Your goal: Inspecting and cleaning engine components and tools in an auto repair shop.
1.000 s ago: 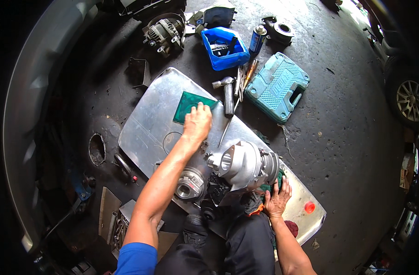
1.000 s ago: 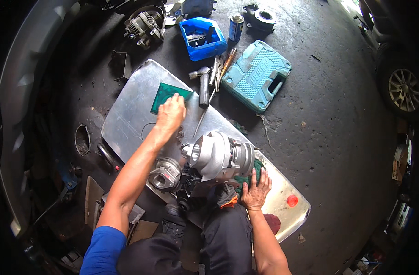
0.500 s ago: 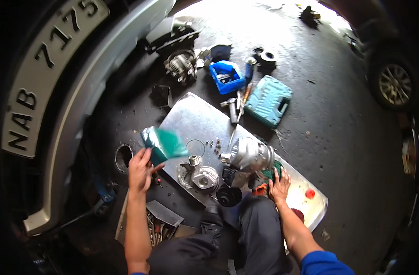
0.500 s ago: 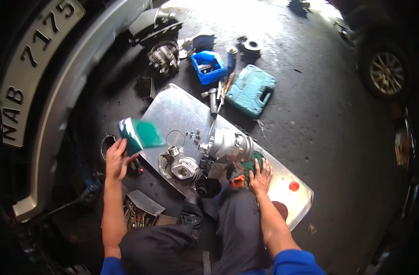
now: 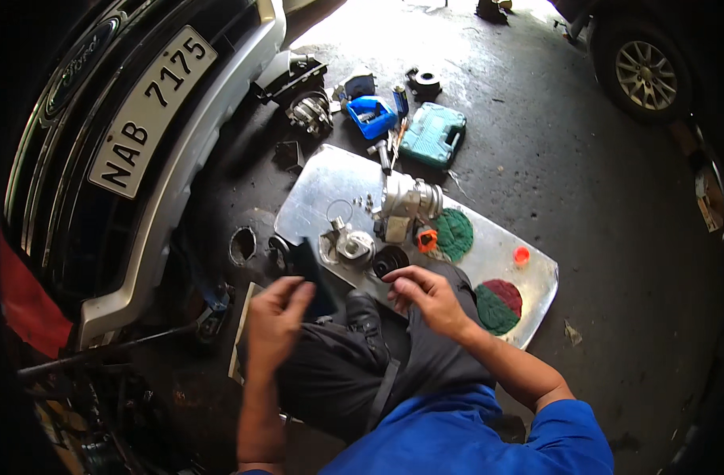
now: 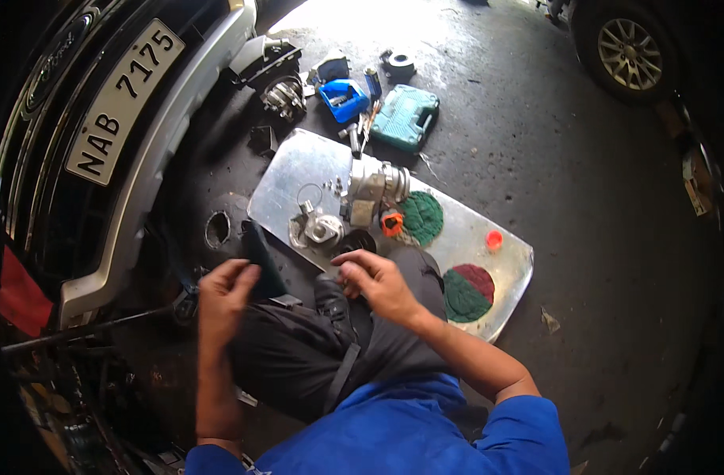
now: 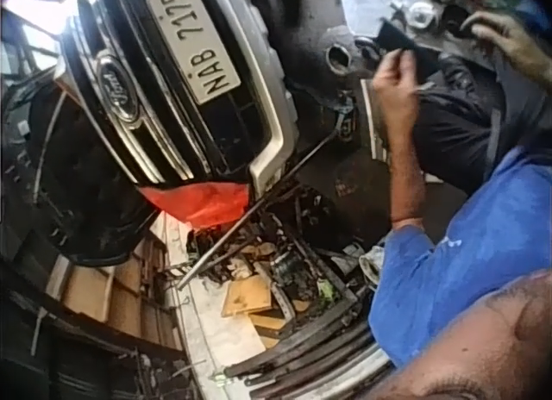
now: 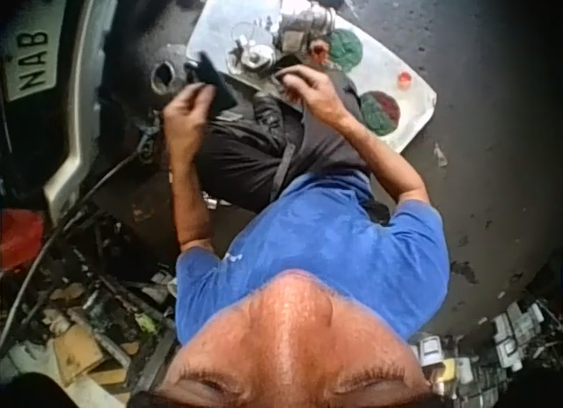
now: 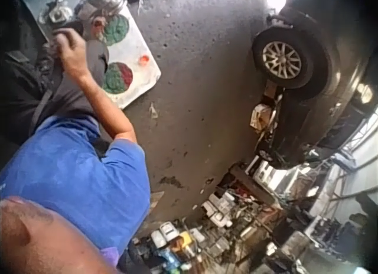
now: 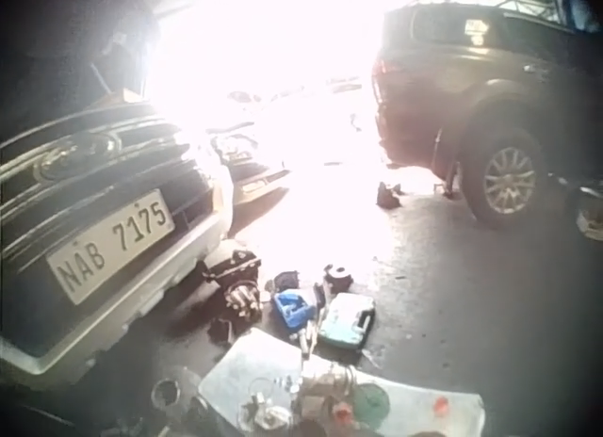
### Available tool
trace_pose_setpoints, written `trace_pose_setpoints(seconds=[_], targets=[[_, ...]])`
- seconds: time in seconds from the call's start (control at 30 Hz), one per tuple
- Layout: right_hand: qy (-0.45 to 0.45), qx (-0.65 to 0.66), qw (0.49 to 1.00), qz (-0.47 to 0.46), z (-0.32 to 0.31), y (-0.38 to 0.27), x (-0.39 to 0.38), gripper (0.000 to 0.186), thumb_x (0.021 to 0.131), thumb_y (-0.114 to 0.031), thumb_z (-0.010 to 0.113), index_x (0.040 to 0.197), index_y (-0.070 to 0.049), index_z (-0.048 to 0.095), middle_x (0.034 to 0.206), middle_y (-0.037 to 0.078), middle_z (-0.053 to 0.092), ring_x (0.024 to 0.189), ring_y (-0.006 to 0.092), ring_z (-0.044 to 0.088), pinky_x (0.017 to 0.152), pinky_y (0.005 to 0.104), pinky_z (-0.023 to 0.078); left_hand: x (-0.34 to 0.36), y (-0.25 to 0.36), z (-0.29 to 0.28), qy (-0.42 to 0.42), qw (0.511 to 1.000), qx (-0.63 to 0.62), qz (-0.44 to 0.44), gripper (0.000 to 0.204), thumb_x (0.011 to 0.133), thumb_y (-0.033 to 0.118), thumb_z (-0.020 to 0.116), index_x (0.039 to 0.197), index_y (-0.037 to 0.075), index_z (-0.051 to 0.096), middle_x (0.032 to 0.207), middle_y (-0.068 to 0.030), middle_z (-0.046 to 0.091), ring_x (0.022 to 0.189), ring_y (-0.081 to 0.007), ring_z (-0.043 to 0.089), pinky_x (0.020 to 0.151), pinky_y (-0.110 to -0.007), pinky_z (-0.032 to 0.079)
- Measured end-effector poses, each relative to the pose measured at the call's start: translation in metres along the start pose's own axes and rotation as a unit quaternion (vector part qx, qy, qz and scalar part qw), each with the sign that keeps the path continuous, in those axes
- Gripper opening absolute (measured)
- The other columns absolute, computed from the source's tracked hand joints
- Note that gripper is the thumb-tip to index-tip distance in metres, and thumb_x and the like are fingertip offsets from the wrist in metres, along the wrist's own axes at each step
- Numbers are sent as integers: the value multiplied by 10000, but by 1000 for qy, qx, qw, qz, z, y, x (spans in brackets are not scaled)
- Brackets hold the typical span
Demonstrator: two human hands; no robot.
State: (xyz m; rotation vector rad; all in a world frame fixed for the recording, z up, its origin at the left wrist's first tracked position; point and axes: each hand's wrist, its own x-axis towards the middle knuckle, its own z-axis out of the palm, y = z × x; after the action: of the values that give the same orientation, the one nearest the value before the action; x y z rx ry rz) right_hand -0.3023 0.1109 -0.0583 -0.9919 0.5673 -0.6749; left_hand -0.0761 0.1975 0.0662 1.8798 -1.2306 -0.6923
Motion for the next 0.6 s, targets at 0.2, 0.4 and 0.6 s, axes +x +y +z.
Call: trace_pose_setpoints(seconds=[0.2, 0.4, 0.6], targets=[[30, -222, 973, -53, 28, -3, -69, 346, 953, -145, 617, 1273, -28, 555, 1113, 59, 615, 876, 113, 614, 733, 246, 507, -71, -25, 96, -63, 994, -54, -75, 181, 912, 131, 666, 959, -42, 689, 724, -65, 680, 645, -49, 575, 567, -248, 460], [1, -159, 983, 90, 27, 11, -105, 282, 938, -119, 632, 1190, 3, 598, 1046, 102, 623, 851, 143, 654, 720, 271, 523, -124, -40, 102, -89, 976, -130, -152, 244, 899, 172, 696, 1029, -34, 703, 837, -107, 728, 742, -81, 649, 652, -243, 504], [-6, -193, 976, 100, 33, 18, -101, 223, 930, -136, 645, 1098, 12, 644, 941, 80, 623, 777, 127, 628, 653, 257, 489, -142, -62, 99, -137, 937, -236, -219, 228, 940, 134, 649, 1090, -36, 674, 905, -44, 703, 812, -80, 641, 702, -233, 533]])
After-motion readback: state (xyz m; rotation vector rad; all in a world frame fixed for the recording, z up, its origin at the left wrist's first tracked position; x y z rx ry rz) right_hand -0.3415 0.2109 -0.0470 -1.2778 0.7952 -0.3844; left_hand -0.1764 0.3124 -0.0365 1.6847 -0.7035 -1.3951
